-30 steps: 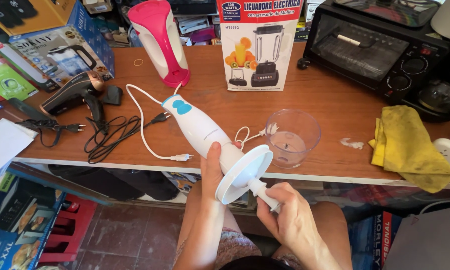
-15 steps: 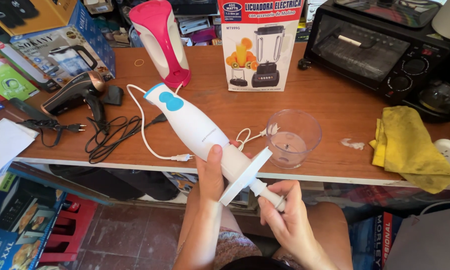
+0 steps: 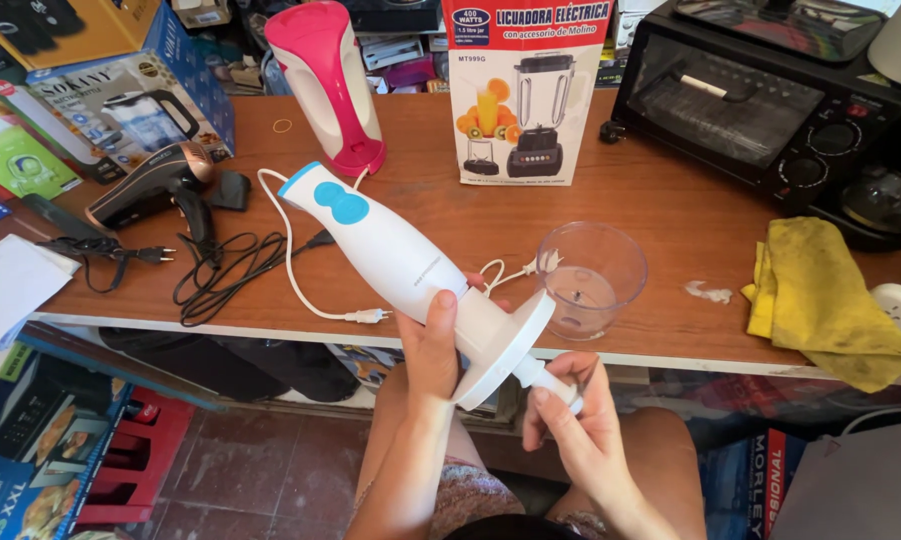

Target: Assembling a hand blender and plugging it into a power outlet

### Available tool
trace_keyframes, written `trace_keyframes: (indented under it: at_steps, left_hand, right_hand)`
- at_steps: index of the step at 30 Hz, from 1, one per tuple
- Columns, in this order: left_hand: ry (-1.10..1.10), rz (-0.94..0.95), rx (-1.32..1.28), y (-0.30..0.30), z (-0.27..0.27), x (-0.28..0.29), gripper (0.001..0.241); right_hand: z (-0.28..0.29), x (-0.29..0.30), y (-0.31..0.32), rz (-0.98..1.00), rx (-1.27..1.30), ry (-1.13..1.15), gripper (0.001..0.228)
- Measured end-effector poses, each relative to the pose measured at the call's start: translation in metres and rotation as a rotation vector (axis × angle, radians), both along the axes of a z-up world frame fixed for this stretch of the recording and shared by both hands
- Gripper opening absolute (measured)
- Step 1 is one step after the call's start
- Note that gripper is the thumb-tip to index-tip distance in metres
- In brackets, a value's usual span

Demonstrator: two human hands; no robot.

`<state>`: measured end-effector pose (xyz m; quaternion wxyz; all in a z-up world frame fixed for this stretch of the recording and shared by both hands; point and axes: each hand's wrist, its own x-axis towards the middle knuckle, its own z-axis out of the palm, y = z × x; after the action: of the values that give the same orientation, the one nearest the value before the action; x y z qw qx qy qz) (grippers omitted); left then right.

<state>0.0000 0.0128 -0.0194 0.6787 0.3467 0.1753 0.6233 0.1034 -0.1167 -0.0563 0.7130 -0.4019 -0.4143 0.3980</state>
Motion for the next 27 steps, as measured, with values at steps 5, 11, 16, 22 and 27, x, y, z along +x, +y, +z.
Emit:
trace_keyframes:
  at_steps: [5, 11, 16, 22, 27]
  left_hand:
    - [0.017, 0.0, -0.116, 0.011, 0.001, 0.003, 0.049]
    - [0.029, -0.181, -0.372, 0.02, -0.011, 0.007, 0.044]
    - [-0.166, -0.507, -0.501, 0.036, -0.042, 0.017, 0.049]
    - [-0.254, -0.609, -0.615, 0.047, -0.045, 0.015, 0.07]
    - [-0.216, -0.576, -0.623, 0.054, -0.036, 0.016, 0.067]
  right_hand:
    - [-0.004, 0.005, -0.005, -0.158, 0.028, -0.05, 0.027]
    - [-0.009, 0.012, -0.001, -0.401, -0.058, -0.16, 0.034]
    - [-0.016, 0.01, 0.004, -0.501, -0.049, -0.28, 0.031]
    - [-0.012, 0.009, 0.01, -0.468, 0.054, -0.445, 0.035]
    - [-0.017, 0.013, 0.017, -0.444, 0.169, -0.528, 0.019]
